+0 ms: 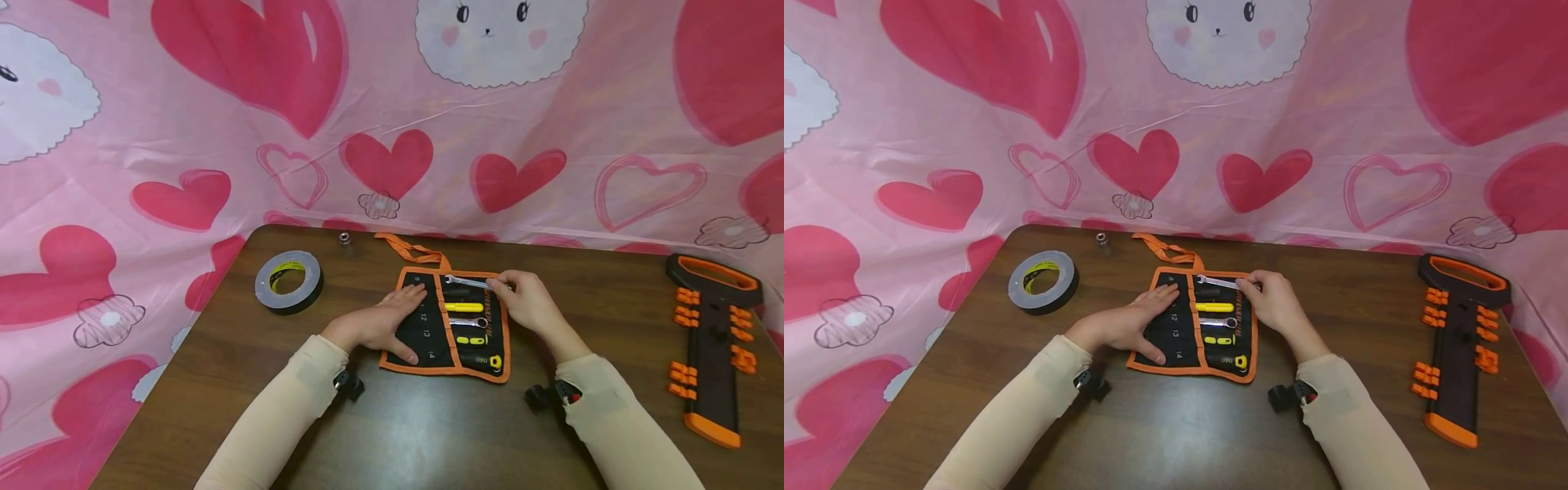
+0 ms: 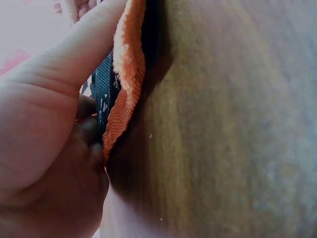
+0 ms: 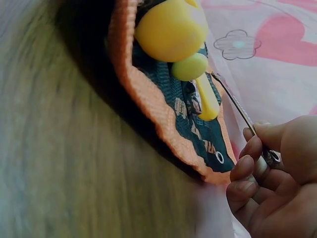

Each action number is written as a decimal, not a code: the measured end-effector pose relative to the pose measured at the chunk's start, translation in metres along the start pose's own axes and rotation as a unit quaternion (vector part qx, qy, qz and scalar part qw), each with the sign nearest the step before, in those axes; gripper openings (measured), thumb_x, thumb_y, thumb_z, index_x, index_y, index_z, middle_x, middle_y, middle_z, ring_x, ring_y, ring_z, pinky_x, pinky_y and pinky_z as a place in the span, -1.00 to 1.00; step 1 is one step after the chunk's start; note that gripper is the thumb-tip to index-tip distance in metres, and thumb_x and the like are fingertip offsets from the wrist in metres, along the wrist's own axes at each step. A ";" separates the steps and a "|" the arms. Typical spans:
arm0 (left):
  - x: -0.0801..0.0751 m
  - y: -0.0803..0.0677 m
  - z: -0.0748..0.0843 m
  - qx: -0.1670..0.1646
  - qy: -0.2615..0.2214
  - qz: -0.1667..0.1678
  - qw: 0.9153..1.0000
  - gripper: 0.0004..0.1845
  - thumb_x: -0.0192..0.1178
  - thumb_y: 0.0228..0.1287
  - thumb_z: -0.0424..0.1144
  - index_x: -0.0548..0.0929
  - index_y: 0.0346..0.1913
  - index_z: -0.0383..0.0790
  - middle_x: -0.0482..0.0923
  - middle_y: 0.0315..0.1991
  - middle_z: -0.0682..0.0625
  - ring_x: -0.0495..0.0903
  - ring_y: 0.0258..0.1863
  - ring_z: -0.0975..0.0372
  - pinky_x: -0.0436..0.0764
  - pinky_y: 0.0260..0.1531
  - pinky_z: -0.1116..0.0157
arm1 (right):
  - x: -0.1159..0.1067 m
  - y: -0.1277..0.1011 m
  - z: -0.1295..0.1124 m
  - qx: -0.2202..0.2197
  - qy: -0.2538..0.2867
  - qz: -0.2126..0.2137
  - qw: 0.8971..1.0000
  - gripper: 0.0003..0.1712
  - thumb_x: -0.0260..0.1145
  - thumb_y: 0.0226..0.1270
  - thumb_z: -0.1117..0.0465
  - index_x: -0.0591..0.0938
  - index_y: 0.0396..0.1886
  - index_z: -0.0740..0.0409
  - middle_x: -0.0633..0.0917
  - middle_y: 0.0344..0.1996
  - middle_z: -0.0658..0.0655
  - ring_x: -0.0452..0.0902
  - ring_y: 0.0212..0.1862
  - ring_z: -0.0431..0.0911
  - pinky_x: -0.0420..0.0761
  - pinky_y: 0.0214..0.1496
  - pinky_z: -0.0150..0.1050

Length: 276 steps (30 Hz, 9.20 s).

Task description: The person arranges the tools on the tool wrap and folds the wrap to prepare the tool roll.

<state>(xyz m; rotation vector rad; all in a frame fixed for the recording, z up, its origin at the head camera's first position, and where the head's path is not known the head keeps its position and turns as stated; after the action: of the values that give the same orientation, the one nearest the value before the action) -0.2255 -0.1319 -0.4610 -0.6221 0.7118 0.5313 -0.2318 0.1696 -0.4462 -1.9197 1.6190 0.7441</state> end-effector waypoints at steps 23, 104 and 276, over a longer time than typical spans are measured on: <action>0.003 0.003 -0.006 -0.005 0.002 0.001 1.000 0.41 0.64 0.12 0.23 -0.13 0.80 -0.02 -0.31 0.83 0.08 -0.33 0.82 0.09 -0.18 0.78 -0.08 | 0.009 0.009 -0.006 -0.007 -0.052 0.032 0.998 -0.68 0.35 0.61 0.09 0.82 -0.08 0.29 0.82 -0.19 0.26 0.57 -0.24 0.05 0.52 -0.21 -0.19; 0.000 -0.001 0.001 -0.009 -0.004 0.001 1.000 0.40 0.63 0.13 0.21 -0.13 0.80 -0.04 -0.35 0.83 0.07 -0.35 0.82 0.06 -0.14 0.76 -0.14 | 0.016 0.021 0.000 0.104 0.182 -0.009 0.978 -0.69 0.44 0.54 0.23 0.81 0.15 0.27 0.87 -0.02 0.25 0.79 -0.22 -0.26 0.78 -0.01 -0.32; 0.018 -0.045 0.036 0.084 0.110 0.110 0.984 -0.92 0.32 0.51 -0.25 0.67 -0.20 0.01 0.56 -0.29 0.20 0.50 -0.29 0.37 0.61 -0.20 0.42 | 0.025 -0.116 -0.026 -0.163 -0.117 -0.088 0.976 -0.46 0.69 0.24 0.15 0.70 0.18 0.02 0.62 0.04 -0.04 0.51 0.00 -0.14 0.66 0.04 -0.14</action>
<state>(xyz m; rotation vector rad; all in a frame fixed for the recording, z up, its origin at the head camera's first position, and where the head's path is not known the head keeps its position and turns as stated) -0.1696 -0.1341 -0.4377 -0.4505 1.0325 0.6051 -0.1113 0.1520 -0.4404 -2.0723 1.2262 1.1685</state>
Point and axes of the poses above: each hand's wrist, its own y-axis towards the middle knuckle, its own x-axis out of the palm, z = x × y, the point moved 2 cm from there along y, towards the middle knuckle
